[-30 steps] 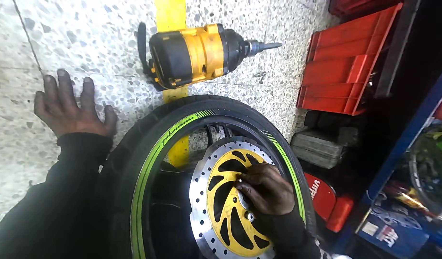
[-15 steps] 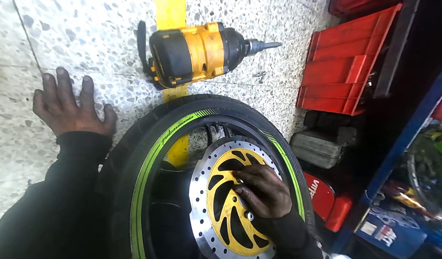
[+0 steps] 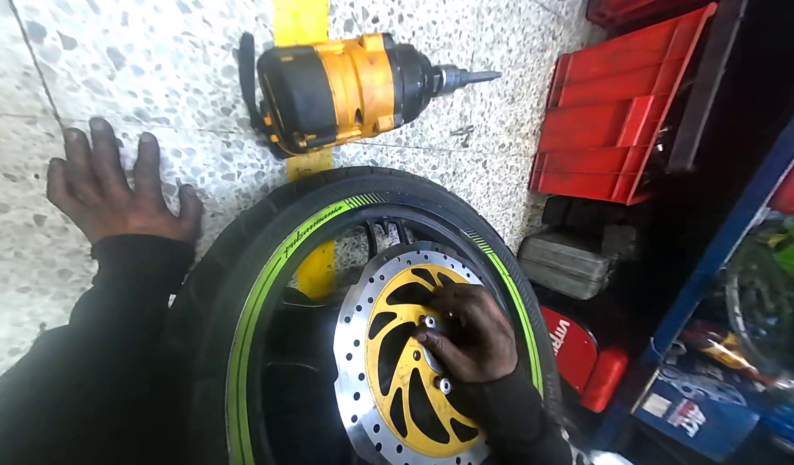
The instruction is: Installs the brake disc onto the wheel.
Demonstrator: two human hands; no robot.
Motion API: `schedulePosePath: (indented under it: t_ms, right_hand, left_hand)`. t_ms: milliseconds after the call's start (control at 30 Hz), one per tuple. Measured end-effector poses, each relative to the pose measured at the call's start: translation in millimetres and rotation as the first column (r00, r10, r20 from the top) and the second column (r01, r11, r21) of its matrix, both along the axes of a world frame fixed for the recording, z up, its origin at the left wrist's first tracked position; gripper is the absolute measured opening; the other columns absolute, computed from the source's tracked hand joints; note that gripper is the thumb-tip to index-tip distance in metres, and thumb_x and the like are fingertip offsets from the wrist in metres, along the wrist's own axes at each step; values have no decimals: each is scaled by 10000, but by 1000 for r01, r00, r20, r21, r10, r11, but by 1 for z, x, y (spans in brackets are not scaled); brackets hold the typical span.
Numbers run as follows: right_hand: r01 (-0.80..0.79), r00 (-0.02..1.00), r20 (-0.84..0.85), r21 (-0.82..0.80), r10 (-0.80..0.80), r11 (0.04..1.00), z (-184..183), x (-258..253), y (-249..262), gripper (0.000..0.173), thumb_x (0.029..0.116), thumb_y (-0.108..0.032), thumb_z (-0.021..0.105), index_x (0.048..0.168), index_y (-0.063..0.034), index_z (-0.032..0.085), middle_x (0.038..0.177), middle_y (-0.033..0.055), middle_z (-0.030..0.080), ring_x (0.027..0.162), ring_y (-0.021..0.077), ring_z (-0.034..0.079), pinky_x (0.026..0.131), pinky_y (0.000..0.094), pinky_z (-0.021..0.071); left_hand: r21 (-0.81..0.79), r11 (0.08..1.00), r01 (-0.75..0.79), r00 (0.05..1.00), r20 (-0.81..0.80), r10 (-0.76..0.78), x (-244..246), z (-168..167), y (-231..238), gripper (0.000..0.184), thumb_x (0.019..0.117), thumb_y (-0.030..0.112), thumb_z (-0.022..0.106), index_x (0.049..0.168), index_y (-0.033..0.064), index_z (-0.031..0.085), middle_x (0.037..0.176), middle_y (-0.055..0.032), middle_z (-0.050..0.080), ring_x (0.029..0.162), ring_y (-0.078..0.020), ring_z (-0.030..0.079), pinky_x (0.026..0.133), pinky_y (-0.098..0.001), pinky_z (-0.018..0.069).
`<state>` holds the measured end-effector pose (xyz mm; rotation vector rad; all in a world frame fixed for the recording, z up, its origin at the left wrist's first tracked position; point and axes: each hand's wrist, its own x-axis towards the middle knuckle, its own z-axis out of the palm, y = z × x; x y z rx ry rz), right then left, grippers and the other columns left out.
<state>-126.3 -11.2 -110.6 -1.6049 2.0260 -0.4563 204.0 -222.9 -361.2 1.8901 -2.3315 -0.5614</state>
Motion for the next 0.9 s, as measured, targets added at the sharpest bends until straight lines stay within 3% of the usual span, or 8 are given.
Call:
schedulePosePath:
  t_ms: [100,200,300,400,500,633,767,900]
  right_hand:
    - [-53,991,125,78,43,996,6,-4,-2,413,880,-393,765,1188,-120,732,1254,65,669,1204,207,612,1004,405,547]
    - [-39,987,157,62,29,997,2,-8,0,199,905,-318,766,982,-136,785,1204,49,694,1184,181,625,992,340,559]
    - [18,998,66,37,-20,999,-2,-3,-4,281,828,-390,830,838,-141,699,1131,38,707,1117,169,653,933,338,577]
    - [-31,995,102,94,22,995,1,-4,-7,344,866,-357,781,1122,-130,747,1265,59,670,1239,213,595,1033,407,530]
    - [-36,993,112,46,31,998,-2,-8,-6,202,856,-338,814,886,-142,774,1130,30,711,1154,184,633,989,352,556]
    - [-32,991,-125,53,39,998,-3,-1,-22,476,768,-613,798,684,-166,659,993,14,732,987,173,684,860,408,570]
    - [135,975,-195,155,-104,979,-2,-72,-82,494,1022,-450,534,1074,4,722,1013,137,736,932,202,715,851,425,593]
    - [312,913,-379,421,-147,852,-89,-177,-182,442,1019,-283,586,1433,-128,568,1249,180,679,1057,353,688,928,578,533]
  left_hand:
    - [16,1000,1,1000,-4,-1,0,1,0,690,981,582,384,1582,243,383,1694,-176,215,1545,-459,186,1179,-692,141]
    - [41,999,8,1000,0,-8,0,3,-1,699,980,588,382,1588,245,372,1697,-181,200,1549,-458,173,1180,-697,134]
    - [21,1000,11,1000,-6,-11,2,-1,0,698,979,600,382,1585,256,371,1696,-174,208,1546,-456,184,1176,-700,143]
    - [-2,1000,7,1000,-12,-7,3,-6,0,706,975,616,371,1583,257,378,1695,-164,220,1543,-451,201,1173,-697,158]
    - [19,1000,6,1000,-14,-6,5,-8,0,707,973,614,371,1588,265,372,1697,-160,213,1549,-447,184,1182,-696,146]
    - [22,1000,16,999,-41,-15,6,-5,0,710,977,620,373,1586,255,374,1689,-181,227,1540,-467,194,1167,-710,175]
    - [29,1000,2,1000,-25,-1,4,-2,1,712,974,609,382,1585,243,380,1689,-181,225,1545,-461,183,1175,-705,155]
    - [8,1000,-8,1000,1,8,0,4,1,691,981,587,378,1585,251,379,1687,-182,231,1548,-452,179,1190,-677,139]
